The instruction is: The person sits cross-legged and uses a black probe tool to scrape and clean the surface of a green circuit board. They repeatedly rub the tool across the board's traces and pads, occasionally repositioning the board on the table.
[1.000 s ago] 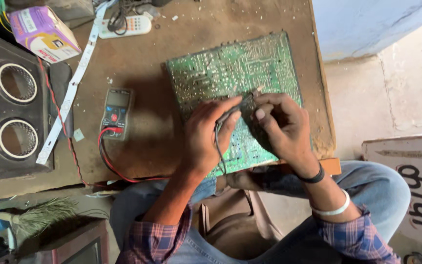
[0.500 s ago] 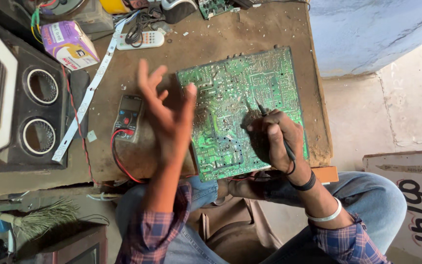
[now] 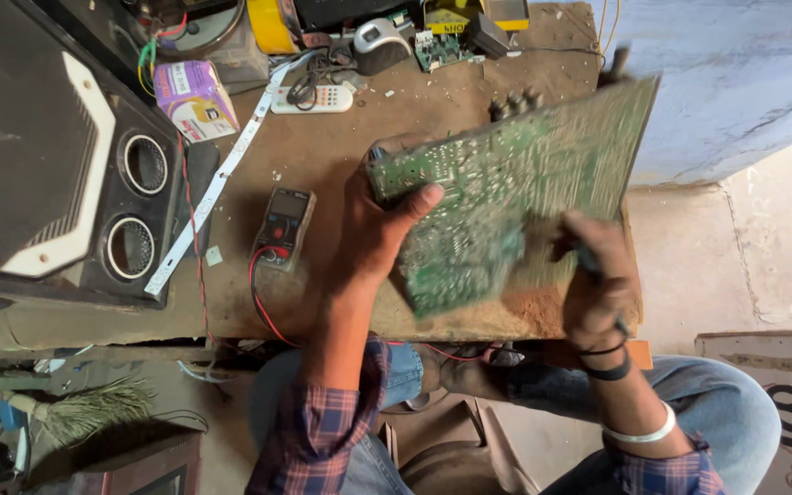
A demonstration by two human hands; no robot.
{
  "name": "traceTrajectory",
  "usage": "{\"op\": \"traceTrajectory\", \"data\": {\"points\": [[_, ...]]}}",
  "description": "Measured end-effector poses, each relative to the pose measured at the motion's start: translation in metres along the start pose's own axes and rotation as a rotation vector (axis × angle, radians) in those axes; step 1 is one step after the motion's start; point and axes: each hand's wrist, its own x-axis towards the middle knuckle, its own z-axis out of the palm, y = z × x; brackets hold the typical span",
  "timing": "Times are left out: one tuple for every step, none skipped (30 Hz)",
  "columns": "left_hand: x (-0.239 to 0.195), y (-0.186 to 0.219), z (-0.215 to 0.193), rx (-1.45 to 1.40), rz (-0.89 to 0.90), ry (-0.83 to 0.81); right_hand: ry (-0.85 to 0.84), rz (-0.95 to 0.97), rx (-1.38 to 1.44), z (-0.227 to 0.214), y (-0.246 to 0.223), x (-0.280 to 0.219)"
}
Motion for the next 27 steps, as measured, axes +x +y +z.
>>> {"op": "traceTrajectory", "data": {"points": [[-0.002, 0.003, 0.004, -0.022, 0.038, -0.008, 0.044, 0.012, 0.026, -0.005, -0.001, 0.002], [-0.003, 0.004, 0.009, 0.008, 0.027, 0.003, 0.103, 0.001, 0.026, -0.009, -0.004, 0.004], [-0.004, 0.002, 0.014, 0.039, 0.017, 0.014, 0.161, -0.009, 0.025, -0.011, -0.007, 0.008], [-0.005, 0.000, 0.020, 0.071, 0.007, 0.028, 0.218, -0.019, 0.026, -0.011, -0.011, 0.011], [-0.007, -0.005, 0.026, 0.019, -0.026, 0.052, 0.221, 0.002, 0.055, -0.007, -0.014, 0.015], [-0.008, -0.010, 0.033, -0.034, -0.059, 0.069, 0.229, 0.021, 0.081, -0.001, -0.017, 0.020], [-0.009, -0.017, 0.039, -0.086, -0.092, 0.087, 0.238, 0.039, 0.107, 0.006, -0.019, 0.025], [-0.013, -0.025, 0.049, -0.133, -0.096, 0.089, 0.191, 0.079, 0.006, 0.012, -0.023, 0.029], [-0.016, -0.034, 0.058, -0.180, -0.100, 0.091, 0.145, 0.120, -0.095, 0.020, -0.025, 0.033], [-0.019, -0.042, 0.063, -0.226, -0.105, 0.097, 0.095, 0.163, -0.195, 0.029, -0.025, 0.037], [-0.021, -0.051, 0.066, -0.260, -0.096, 0.125, 0.076, 0.077, -0.240, 0.040, -0.021, 0.043], [-0.026, -0.060, 0.067, -0.290, -0.094, 0.159, 0.055, 0.001, -0.281, 0.049, -0.019, 0.043], [-0.031, -0.069, 0.066, -0.320, -0.093, 0.193, 0.040, 0.058, -0.314, 0.055, -0.020, 0.040], [-0.030, -0.077, 0.062, -0.384, -0.162, 0.243, 0.034, 0.103, -0.341, 0.063, -0.018, 0.041], [-0.027, -0.085, 0.057, -0.447, -0.231, 0.294, 0.027, 0.149, -0.367, 0.070, -0.015, 0.043], [-0.027, -0.094, 0.053, -0.511, -0.306, 0.355, 0.023, 0.167, -0.375, 0.074, -0.014, 0.042], [-0.026, -0.102, 0.048, -0.567, -0.327, 0.346, 0.018, 0.185, -0.384, 0.078, -0.011, 0.042], [-0.026, -0.112, 0.045, -0.629, -0.353, 0.344, 0.005, 0.209, -0.397, 0.078, -0.010, 0.038], [-0.029, -0.121, 0.042, -0.691, -0.377, 0.343, -0.038, 0.216, -0.439, 0.077, -0.011, 0.034], [-0.027, -0.126, 0.039, -0.674, -0.325, 0.298, -0.080, 0.207, -0.473, 0.078, -0.010, 0.036], [-0.024, -0.130, 0.035, -0.656, -0.274, 0.254, -0.122, 0.196, -0.506, 0.078, -0.010, 0.039], [-0.024, -0.132, 0.033, -0.637, -0.227, 0.207, -0.155, 0.241, -0.518, 0.078, -0.011, 0.039], [-0.025, -0.133, 0.031, -0.626, -0.201, 0.203, -0.190, 0.286, -0.530, 0.077, -0.013, 0.039], [-0.026, -0.133, 0.031, -0.616, -0.174, 0.196, -0.222, 0.330, -0.543, 0.076, -0.014, 0.040], [-0.026, -0.132, 0.031, -0.605, -0.147, 0.189, -0.204, 0.279, -0.543, 0.076, -0.016, 0.040], [-0.025, -0.130, 0.030, -0.591, -0.209, 0.265, -0.186, 0.227, -0.540, 0.077, -0.017, 0.039], [-0.024, -0.128, 0.030, -0.575, -0.270, 0.342, -0.168, 0.176, -0.536, 0.079, -0.018, 0.038]]}}
